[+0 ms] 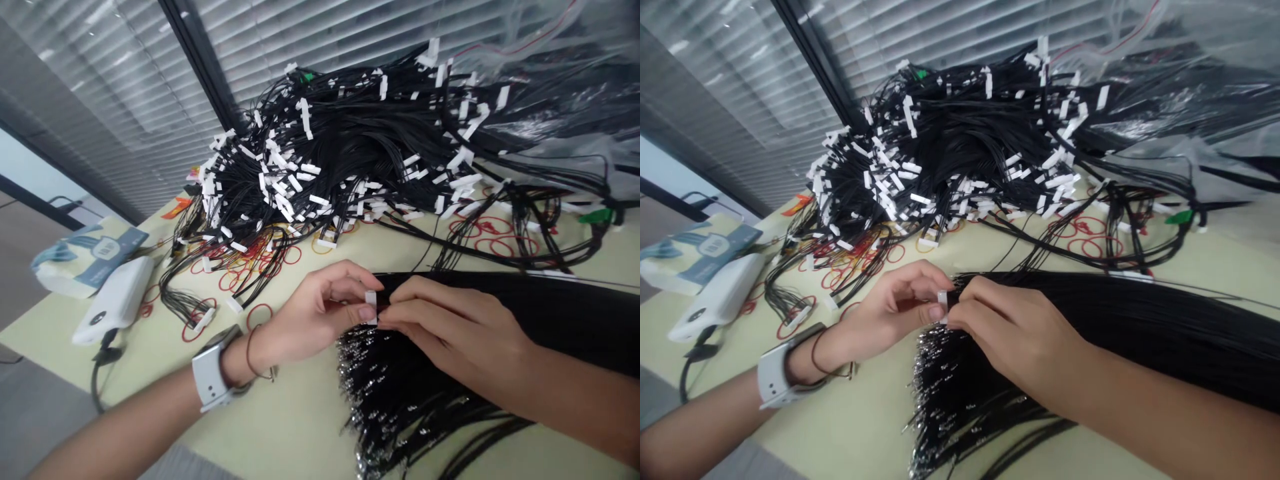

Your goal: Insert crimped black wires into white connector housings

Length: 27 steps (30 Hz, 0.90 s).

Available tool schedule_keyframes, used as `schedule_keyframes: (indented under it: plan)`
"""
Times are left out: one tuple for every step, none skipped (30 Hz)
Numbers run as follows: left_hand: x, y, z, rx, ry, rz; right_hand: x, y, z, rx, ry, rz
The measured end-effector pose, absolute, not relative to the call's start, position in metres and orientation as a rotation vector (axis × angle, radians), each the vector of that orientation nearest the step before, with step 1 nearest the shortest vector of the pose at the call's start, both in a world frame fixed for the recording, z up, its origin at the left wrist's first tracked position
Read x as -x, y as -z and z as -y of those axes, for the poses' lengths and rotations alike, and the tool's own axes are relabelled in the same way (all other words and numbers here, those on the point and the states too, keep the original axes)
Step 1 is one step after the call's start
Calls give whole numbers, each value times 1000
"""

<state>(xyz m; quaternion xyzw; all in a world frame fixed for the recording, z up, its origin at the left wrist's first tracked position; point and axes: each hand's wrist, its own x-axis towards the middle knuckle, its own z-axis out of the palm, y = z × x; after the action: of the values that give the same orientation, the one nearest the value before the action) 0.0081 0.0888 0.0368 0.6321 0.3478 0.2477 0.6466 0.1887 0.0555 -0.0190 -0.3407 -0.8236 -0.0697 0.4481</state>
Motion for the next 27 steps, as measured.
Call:
schedule_keyframes:
  plan:
    - [-8, -36, -90, -1445, -562, -786, -189, 19, -56, 846, 177, 2033]
    - [-7, -36, -91, -1458, -565, -787, -190, 18, -57, 857, 184, 2036]
    - [-7, -35, -92, -1479, -572, -793, -191, 17, -58, 873, 201, 2055]
    - [-6, -33, -94, -1507, -588, -805, -192, 14, -60, 890, 243, 2080]
    - [-5, -32, -95, -1541, -613, -825, -194, 11, -61, 893, 319, 2113]
    - [-5, -31, -97, -1577, -645, -856, -196, 7, -63, 878, 419, 2153]
    - [-4, -30, -98, -1604, -680, -904, -198, 3, -64, 840, 533, 2191]
    - [-3, -29, -99, -1618, -713, -964, -200, -1, -66, 793, 632, 2223]
    - [-3, -29, -100, -1619, -736, -1029, -201, -3, -66, 755, 681, 2261]
    - [-3, -29, -101, -1614, -745, -1089, -202, -5, -67, 729, 665, 2306]
    - [-2, -29, -101, -1610, -743, -1137, -202, -5, -67, 729, 589, 2354]
    - [-2, -29, -102, -1615, -734, -1167, -201, -3, -66, 749, 480, 2388]
    - [-3, -30, -101, -1629, -721, -1182, -200, 0, -65, 776, 369, 2409]
    - [-3, -31, -101, -1649, -710, -1188, -198, 3, -64, 810, 287, 2421]
    - [-3, -31, -101, -1670, -703, -1195, -197, 7, -63, 841, 248, 2432]
    - [-3, -32, -101, -1686, -699, -1199, -196, 11, -62, 868, 247, 2449]
    - [-3, -32, -101, -1695, -693, -1201, -196, 14, -60, 886, 261, 2477]
    - [-3, -33, -100, -1698, -681, -1197, -197, 17, -59, 896, 275, 2507]
    - [-4, -33, -100, -1695, -665, -1189, -198, 18, -58, 907, 279, 2527]
    - [-4, -34, -100, -1685, -646, -1178, -200, 18, -58, 914, 275, 2534]
    - [-4, -35, -101, -1668, -627, -1172, -202, 18, -57, 918, 263, 2524]
    - [-4, -35, -101, -1650, -611, -1170, -204, 17, -57, 930, 244, 2511]
    - [-3, -36, -101, -1630, -602, -1171, -206, 14, -58, 939, 214, 2495]
    - [-3, -36, -101, -1611, -598, -1168, -207, 11, -59, 950, 166, 2478]
    - [-3, -37, -102, -1591, -596, -1154, -209, 7, -60, 975, 90, 2458]
    - [-3, -37, -102, -1568, -599, -1130, -209, 3, -62, 1011, -16, 2433]
    - [-3, -37, -102, -1539, -605, -1102, -209, -1, -63, 1057, -137, 2398]
